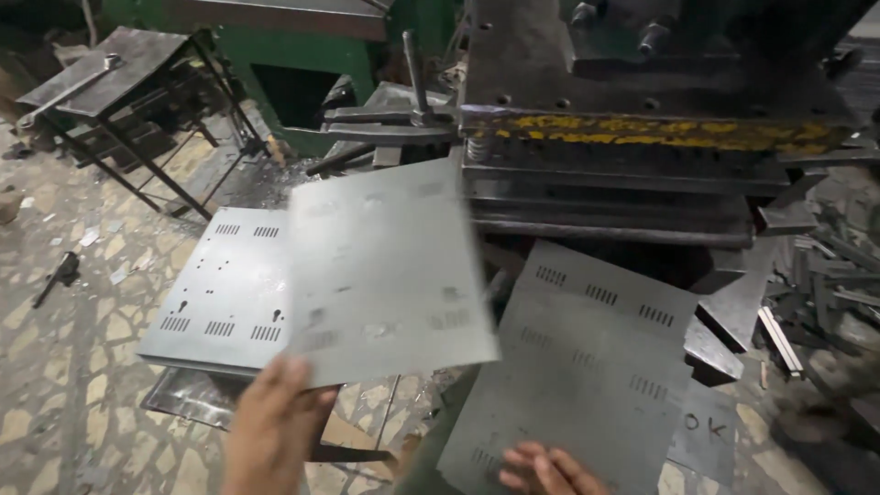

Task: Operating a stamping machine to process metal plates and stacking them into piles.

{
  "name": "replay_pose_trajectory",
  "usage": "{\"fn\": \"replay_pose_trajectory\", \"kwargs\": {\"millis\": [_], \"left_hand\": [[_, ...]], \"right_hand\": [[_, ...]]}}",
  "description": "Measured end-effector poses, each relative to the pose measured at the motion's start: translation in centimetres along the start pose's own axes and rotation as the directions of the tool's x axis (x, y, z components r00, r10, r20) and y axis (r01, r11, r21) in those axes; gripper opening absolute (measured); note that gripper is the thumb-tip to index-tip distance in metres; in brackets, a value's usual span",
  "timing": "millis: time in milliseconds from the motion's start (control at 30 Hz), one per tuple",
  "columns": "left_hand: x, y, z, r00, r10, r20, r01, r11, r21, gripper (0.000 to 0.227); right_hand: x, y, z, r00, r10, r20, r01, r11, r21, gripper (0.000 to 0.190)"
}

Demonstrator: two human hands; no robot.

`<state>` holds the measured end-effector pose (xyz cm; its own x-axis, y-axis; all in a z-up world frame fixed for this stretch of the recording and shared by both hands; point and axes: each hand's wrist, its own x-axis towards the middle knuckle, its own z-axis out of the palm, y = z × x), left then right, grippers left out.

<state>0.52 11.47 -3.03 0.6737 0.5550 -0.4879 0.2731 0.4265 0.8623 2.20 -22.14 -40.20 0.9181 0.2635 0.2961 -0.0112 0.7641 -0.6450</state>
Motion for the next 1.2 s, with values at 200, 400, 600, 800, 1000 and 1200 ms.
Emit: {"fn": "replay_pose_trajectory", "kwargs": {"millis": [200,400,600,800,1000,1200], "left_hand": [[-1.3,-0.7,11.2,0.933,-0.14,0.332,0.171,0.983,-0.067,0.043],[0.2,-2.2,18.5,0.861,-0.079,0.502,0.185,0.969,-0.165,0.027],[5.4,-3.8,23.8,0.867,0.125,0.482,-0.009,0.972,-0.235,0.04],[6.4,-3.9,24.6,0.855,0.135,0.501,-0.013,0.971,-0.24,0.035],[6.2,-2.9,23.1,0.911,0.131,0.391,-0.016,0.959,-0.282,0.034],[7.1,-1.1,19.2,0.933,0.072,0.354,-0.002,0.981,-0.196,0.035]], "right_hand": [[13.6,-15.9,22.0,0.799,0.269,-0.537,-0.464,0.844,-0.267,0.078],[21.4,-20.5,19.3,0.763,0.013,-0.646,-0.196,0.958,-0.212,0.015],[30.3,-21.9,13.4,0.732,0.051,-0.679,-0.406,0.833,-0.376,0.015],[32.4,-21.5,10.4,0.664,0.057,-0.745,-0.273,0.947,-0.171,0.032],[32.8,-18.7,10.1,0.719,-0.025,-0.695,-0.301,0.89,-0.342,0.018],[33.1,-16.1,16.2,0.674,0.015,-0.738,-0.274,0.933,-0.232,0.016]]}}
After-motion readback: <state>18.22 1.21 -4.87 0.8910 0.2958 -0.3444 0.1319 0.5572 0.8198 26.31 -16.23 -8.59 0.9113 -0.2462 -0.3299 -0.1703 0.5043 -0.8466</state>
